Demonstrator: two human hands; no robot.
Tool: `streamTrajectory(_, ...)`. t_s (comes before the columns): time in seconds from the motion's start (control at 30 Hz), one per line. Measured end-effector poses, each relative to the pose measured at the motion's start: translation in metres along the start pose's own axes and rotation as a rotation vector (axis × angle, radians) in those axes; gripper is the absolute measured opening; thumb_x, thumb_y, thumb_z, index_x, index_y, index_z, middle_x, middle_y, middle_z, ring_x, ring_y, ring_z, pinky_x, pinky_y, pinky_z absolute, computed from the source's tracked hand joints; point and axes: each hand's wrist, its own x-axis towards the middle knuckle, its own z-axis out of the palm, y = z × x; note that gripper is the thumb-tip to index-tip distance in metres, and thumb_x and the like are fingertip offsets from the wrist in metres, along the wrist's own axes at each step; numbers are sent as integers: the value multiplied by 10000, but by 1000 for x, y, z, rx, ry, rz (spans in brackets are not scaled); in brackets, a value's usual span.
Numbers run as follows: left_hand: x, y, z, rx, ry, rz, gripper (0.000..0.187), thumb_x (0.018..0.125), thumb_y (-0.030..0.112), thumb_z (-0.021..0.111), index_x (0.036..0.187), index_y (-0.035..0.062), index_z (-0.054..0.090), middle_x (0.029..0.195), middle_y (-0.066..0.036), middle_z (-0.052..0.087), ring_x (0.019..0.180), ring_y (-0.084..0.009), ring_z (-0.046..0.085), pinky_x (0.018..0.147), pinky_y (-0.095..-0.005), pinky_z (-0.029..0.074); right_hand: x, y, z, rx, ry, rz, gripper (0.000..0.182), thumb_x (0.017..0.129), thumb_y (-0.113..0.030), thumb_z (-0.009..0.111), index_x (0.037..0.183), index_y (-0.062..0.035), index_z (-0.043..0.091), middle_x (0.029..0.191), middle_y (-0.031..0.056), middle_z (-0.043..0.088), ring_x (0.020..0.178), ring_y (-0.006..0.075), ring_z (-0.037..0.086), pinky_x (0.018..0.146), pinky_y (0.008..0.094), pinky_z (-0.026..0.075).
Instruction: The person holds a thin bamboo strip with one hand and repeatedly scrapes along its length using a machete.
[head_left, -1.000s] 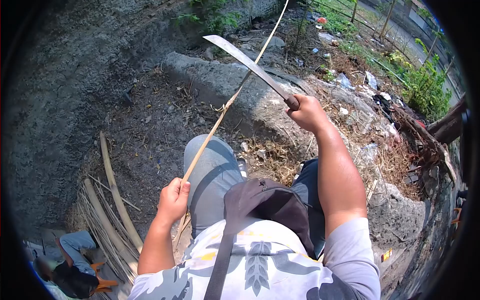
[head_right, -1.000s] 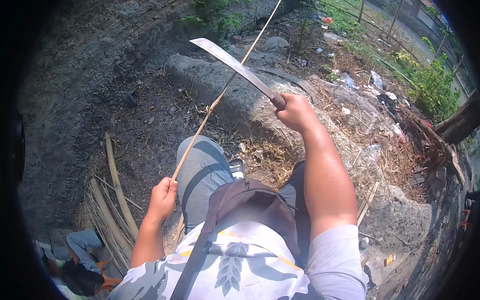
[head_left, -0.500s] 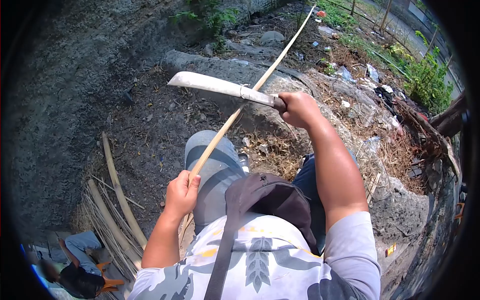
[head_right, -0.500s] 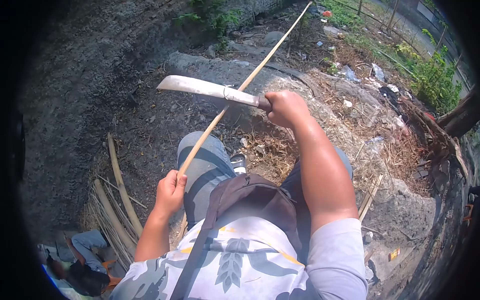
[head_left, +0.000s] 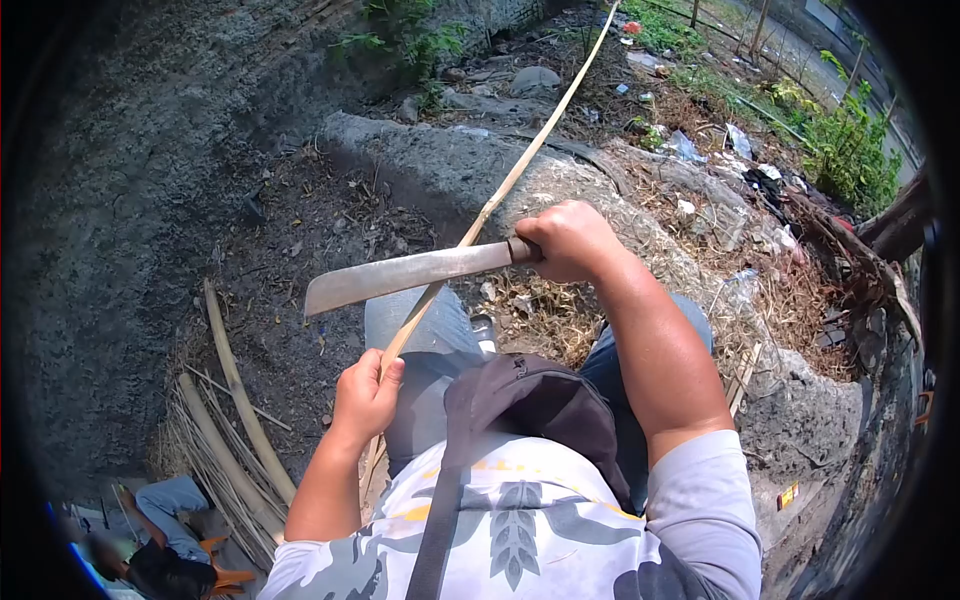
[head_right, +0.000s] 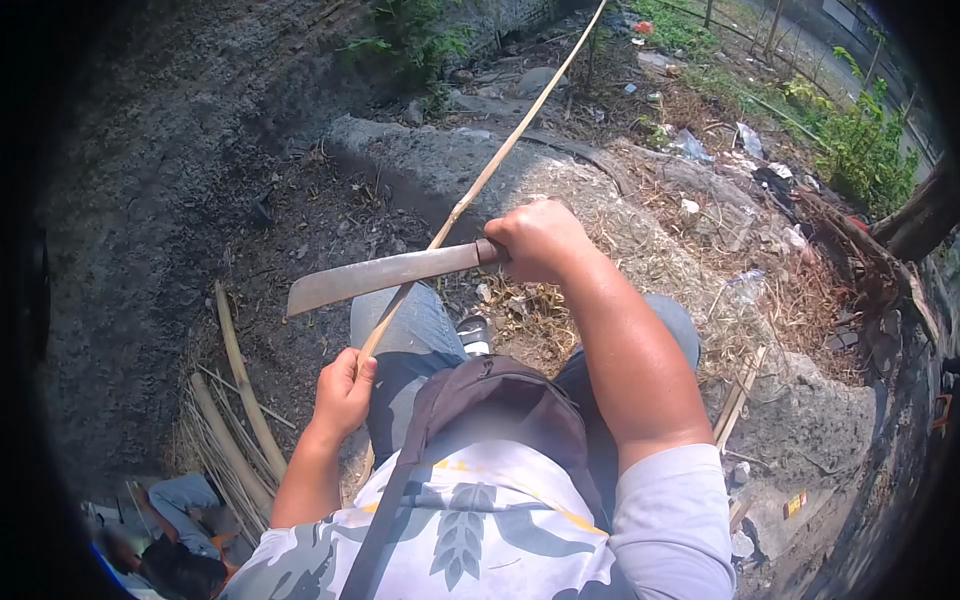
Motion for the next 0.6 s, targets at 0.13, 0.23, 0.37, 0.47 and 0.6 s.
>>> streamTrajectory(0.13, -9, 0, -15, 4, -6, -20, 333, 1061, 320, 638, 946, 8, 630, 668, -117, 625, 578, -239, 597, 574, -380, 466, 0, 24, 11, 241, 47, 173, 160, 770, -192, 740, 907, -133, 682, 853, 165, 730, 873, 411, 712, 758, 530, 561)
streamTrajectory(0.23, -6, -5, -8, -28, 22, -19, 323, 1062, 307, 639, 944, 6, 633, 657, -106, 614, 567, -213, 573, 562, -367, 454, 0, 22, 13, 98, 152, 162, 165, 775, -207, 745, 916, -142, 688, 852, 163, 731, 877, 410, 714, 753, 530, 561)
streamTrajectory(0.37, -10, -14, -4, -35, 5, -10, 327, 1068, 302, 630, 949, -2, 635, 657, -107, 616, 577, -192, 568, 566, -369, 454, -7, 6, 0, 80, 175, 132, 187, 757, -210, 763, 907, -134, 680, 830, 167, 719, 851, 421, 707, 730, 541, 557)
streamTrajectory(0.47, -9, -4, -2, -58, -5, -16, 328, 1068, 302, 629, 950, -3, 635, 656, -107, 613, 579, -192, 566, 569, -372, 456, -7, -6, 6, 80, 167, 7, 184, 742, -220, 774, 864, -130, 670, 776, 138, 709, 800, 398, 712, 706, 531, 562)
streamTrajectory(0.6, -3, -5, 4, -51, -1, 34, 332, 1070, 307, 630, 951, -4, 636, 650, -106, 606, 577, -183, 561, 566, -363, 455, -5, -14, 2, -56, 174, -105, 184, 731, -246, 779, 813, -138, 654, 706, 111, 684, 758, 383, 710, 709, 510, 570)
